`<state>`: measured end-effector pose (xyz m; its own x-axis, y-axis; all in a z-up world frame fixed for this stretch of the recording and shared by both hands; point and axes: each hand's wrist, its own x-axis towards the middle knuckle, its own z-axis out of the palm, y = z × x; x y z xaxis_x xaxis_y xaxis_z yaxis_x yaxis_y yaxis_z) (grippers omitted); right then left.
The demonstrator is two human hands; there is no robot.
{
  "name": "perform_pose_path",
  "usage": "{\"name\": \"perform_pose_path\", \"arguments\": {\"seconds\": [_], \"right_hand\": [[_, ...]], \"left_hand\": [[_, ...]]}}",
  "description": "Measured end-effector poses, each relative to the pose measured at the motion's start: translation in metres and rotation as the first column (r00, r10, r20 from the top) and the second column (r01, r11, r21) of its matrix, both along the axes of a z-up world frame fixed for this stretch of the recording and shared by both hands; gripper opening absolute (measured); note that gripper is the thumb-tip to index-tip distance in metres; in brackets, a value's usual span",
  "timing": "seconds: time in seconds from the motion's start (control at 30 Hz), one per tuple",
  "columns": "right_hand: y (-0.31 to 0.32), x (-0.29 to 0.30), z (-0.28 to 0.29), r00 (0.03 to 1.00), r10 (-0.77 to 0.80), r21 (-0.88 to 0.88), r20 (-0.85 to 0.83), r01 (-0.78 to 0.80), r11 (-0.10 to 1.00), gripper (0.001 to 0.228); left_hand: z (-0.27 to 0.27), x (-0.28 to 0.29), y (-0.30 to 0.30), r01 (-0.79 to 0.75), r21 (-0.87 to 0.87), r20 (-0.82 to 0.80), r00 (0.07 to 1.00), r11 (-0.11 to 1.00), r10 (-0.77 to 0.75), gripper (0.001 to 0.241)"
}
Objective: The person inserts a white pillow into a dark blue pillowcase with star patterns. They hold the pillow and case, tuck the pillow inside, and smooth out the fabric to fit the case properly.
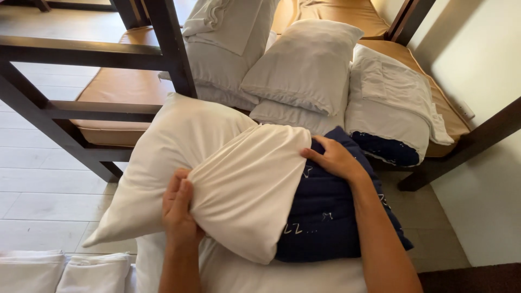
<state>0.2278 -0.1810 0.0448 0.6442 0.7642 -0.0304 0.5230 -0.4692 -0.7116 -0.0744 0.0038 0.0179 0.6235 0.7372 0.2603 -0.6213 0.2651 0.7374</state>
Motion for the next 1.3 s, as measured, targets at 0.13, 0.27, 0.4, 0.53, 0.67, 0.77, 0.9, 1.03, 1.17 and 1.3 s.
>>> {"name": "perform_pose_path", "arguments": {"seconds": [0.13,0.27,0.4,0.53,0.67,0.77,0.9,1.03,1.17,1.3], "right_hand": [[-0.014,-0.028,0.043,0.996,-0.092,0.091,-0.023,0.094,0.991,0.071],[-0.026,-0.056,0.074,0.652,-0.500,0.743,0.570,-0.149,0.653,0.023],[-0.034,-0.062,0.078,0.219,-0.569,0.583,0.793,-0.545,0.603,0.025],[-0.041,-0.087,0.003,0.282,-0.472,0.544,0.835,-0.547,0.636,0.027],[-0.050,-0.135,-0.029,0.579,-0.062,0.402,0.813,-0.482,0.779,0.008],[-0.048,-0.141,-0.043,0.647,-0.013,0.390,0.762,-0.443,0.807,0.017],[-0.048,-0.148,-0.038,0.673,-0.046,0.408,0.738,-0.391,0.825,0.016],[-0.053,-0.159,-0.037,0.719,-0.027,0.397,0.695,-0.352,0.848,0.019],[-0.051,-0.172,0.011,0.721,0.021,0.260,0.693,-0.277,0.925,0.024],[-0.045,-0.173,0.078,0.722,-0.017,0.350,0.692,-0.316,0.882,0.034]], "left_hand": [[0.001,-0.006,0.004,-0.167,0.160,0.086,0.984,0.973,0.154,0.022],[-0.016,-0.002,0.008,-0.380,0.380,-0.029,0.907,0.843,0.421,0.020],[-0.002,0.011,0.010,-0.290,0.574,-0.088,0.908,0.766,0.410,0.041],[0.002,0.015,0.006,-0.245,0.618,-0.095,0.920,0.747,0.381,0.048],[0.033,0.019,-0.009,-0.090,0.755,-0.334,0.800,0.649,0.499,0.026],[0.034,0.032,-0.019,0.094,0.843,-0.457,0.643,0.529,0.614,0.038],[0.032,0.036,-0.031,0.117,0.919,-0.384,0.491,0.377,0.782,0.049],[0.030,0.032,-0.028,0.155,0.866,-0.494,0.426,0.476,0.758,0.049],[0.020,0.028,-0.021,0.304,0.751,-0.648,0.510,0.586,0.566,0.056],[0.021,0.026,-0.020,0.341,0.731,-0.651,0.608,0.591,0.454,0.051]]}}
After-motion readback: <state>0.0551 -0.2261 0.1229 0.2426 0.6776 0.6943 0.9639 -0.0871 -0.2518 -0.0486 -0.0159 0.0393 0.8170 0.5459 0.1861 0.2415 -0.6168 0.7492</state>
